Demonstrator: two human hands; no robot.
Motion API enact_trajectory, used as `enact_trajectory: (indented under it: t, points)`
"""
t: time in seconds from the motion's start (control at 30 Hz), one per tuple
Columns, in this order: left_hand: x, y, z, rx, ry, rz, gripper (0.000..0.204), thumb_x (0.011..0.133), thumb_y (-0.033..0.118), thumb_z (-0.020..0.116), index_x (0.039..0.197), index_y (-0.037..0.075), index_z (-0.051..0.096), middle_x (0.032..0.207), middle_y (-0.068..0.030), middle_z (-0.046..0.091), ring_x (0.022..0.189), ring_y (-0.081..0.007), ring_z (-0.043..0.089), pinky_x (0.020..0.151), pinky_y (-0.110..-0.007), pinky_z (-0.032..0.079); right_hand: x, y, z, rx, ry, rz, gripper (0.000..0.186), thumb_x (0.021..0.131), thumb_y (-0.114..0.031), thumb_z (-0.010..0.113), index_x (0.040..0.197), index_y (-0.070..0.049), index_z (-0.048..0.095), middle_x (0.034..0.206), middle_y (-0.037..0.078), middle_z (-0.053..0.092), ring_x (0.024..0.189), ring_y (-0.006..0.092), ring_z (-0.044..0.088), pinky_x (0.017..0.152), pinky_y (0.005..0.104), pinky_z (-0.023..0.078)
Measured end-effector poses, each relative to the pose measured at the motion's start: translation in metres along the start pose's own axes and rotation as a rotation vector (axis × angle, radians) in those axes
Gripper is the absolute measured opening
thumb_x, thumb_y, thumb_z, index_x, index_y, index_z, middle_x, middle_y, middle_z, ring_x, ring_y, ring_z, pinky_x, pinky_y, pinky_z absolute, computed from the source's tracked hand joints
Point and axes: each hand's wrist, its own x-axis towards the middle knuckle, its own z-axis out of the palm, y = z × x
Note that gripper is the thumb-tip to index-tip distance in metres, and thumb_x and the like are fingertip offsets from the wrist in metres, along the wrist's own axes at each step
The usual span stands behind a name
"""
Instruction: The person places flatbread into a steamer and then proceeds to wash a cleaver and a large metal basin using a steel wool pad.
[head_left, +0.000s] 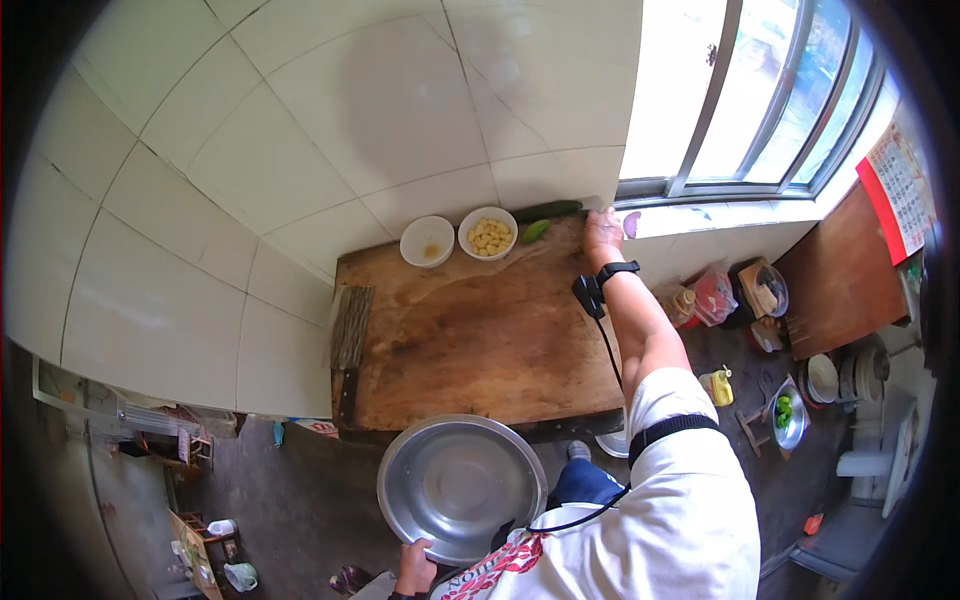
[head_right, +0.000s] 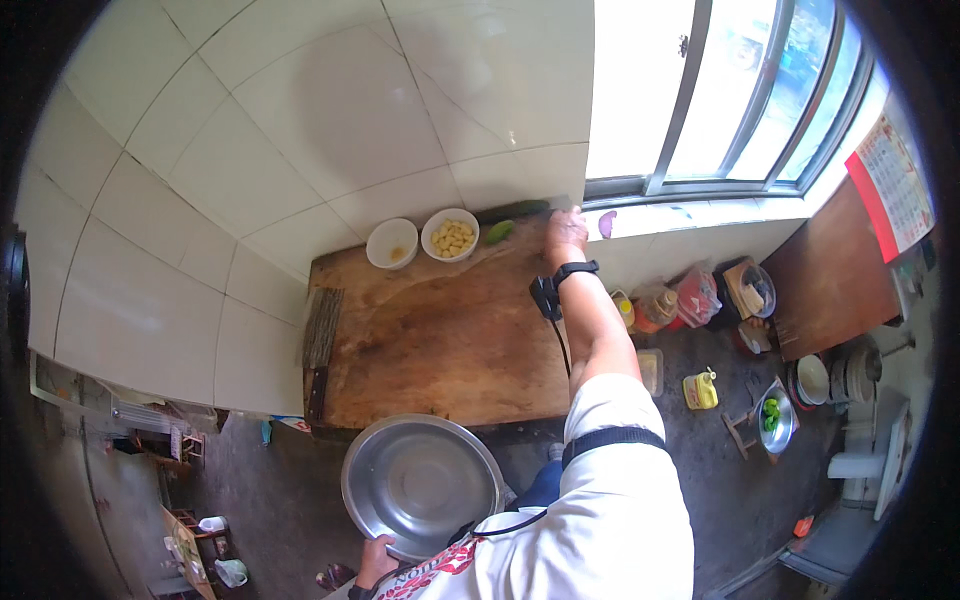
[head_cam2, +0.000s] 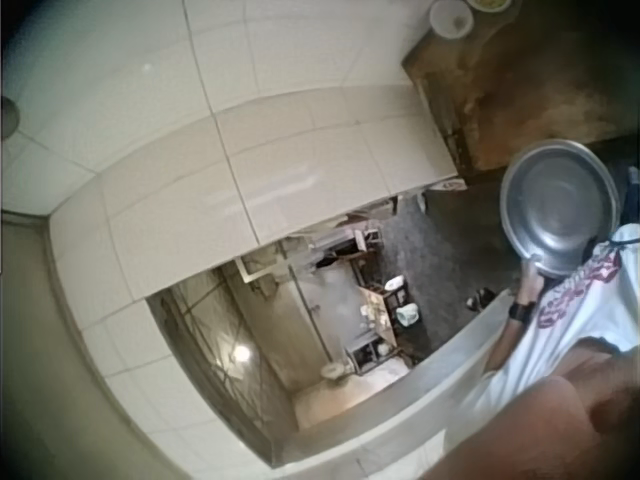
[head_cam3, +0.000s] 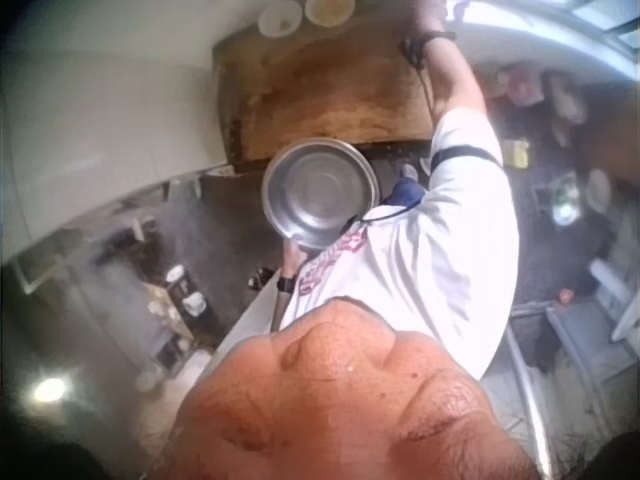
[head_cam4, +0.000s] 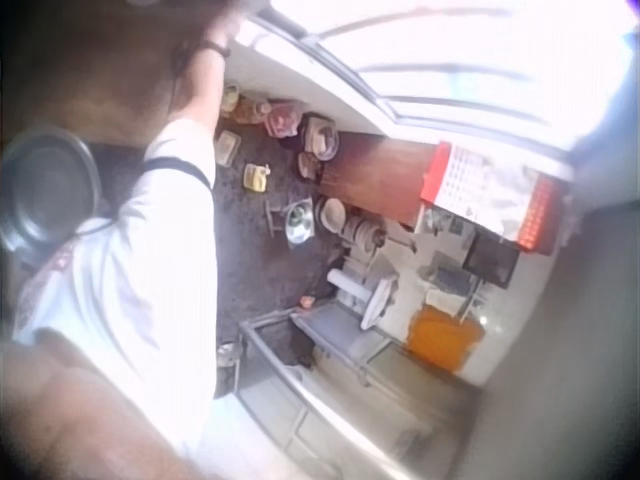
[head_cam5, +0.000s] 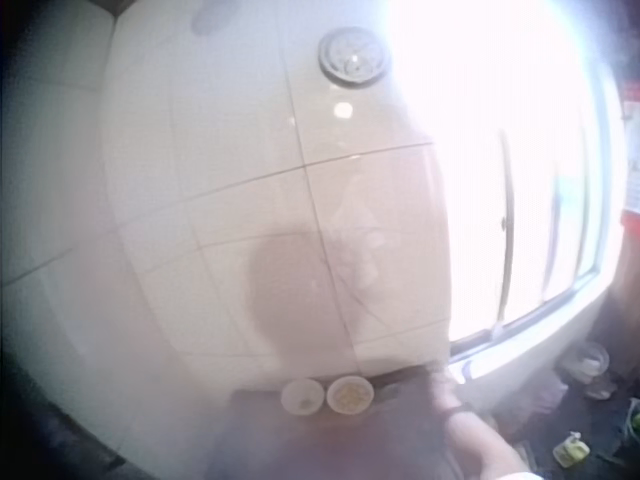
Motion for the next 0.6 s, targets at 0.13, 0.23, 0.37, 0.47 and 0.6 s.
enact_trajectory:
  t: [0.13, 0.23, 0.37, 0.47, 0.6]
  points:
    - [-0.011, -0.001, 0.0, 0.654, -0.263, 0.555, 0.027, 0.064, -0.004, 0.05, 0.091, -0.007, 0.053, 0.086, -0.0133, 0.056, 0.081, -0.0269, 0.057, 0.078, -0.041, 0.046, -0.015, -0.007, 0.017, -0.003, 0.034, -0.198, 0.017, 0.08, -0.012, 0.049, 0.095, -0.011, 0.057, 0.092, 0.015, 0.053, 0.087, 0.0305, 0.056, 0.068, 0.0373, 0.05]
    - [-0.01, 0.0, 0.007, 0.256, -0.127, 0.239, 0.027, 0.065, -0.003, 0.049, 0.091, -0.006, 0.053, 0.086, -0.0124, 0.056, 0.081, -0.026, 0.057, 0.077, -0.041, 0.046, -0.014, -0.004, 0.004, 0.128, -0.083, -0.046, 0.028, 0.079, -0.019, 0.053, 0.108, -0.016, 0.053, 0.1, 0.019, 0.052, 0.092, 0.0326, 0.054, 0.075, 0.042, 0.046]
    - [-0.005, 0.001, 0.015, 0.022, -0.007, 0.031, 0.027, 0.066, -0.002, 0.048, 0.092, -0.005, 0.053, 0.087, -0.0113, 0.057, 0.082, -0.0251, 0.057, 0.078, -0.04, 0.046, -0.022, 0.011, -0.013, 0.119, -0.181, -0.127, 0.031, 0.079, -0.021, 0.053, 0.11, -0.018, 0.054, 0.1, 0.014, 0.054, 0.094, 0.0301, 0.053, 0.078, 0.0396, 0.045]
    - [-0.01, 0.006, 0.018, 0.051, -0.032, -0.008, 0.023, 0.068, -0.001, 0.048, 0.09, -0.006, 0.053, 0.086, -0.0116, 0.057, 0.082, -0.0249, 0.057, 0.078, -0.038, 0.046, -0.066, 0.02, -0.039, 0.193, -0.154, -0.345, 0.034, 0.077, -0.018, 0.056, 0.111, -0.019, 0.055, 0.101, 0.012, 0.051, 0.097, 0.0291, 0.05, 0.081, 0.0374, 0.043]
    - [0.033, -0.027, -0.057, 0.99, -0.222, 0.565, 0.016, 0.064, -0.001, 0.054, 0.08, -0.001, 0.056, 0.078, -0.0228, 0.058, 0.077, -0.0368, 0.057, 0.068, -0.038, 0.044, -0.113, 0.041, -0.077, 0.204, -0.211, -0.57, 0.037, 0.074, -0.015, 0.059, 0.11, -0.018, 0.056, 0.092, 0.01, 0.051, 0.089, 0.0277, 0.05, 0.077, 0.0369, 0.044]
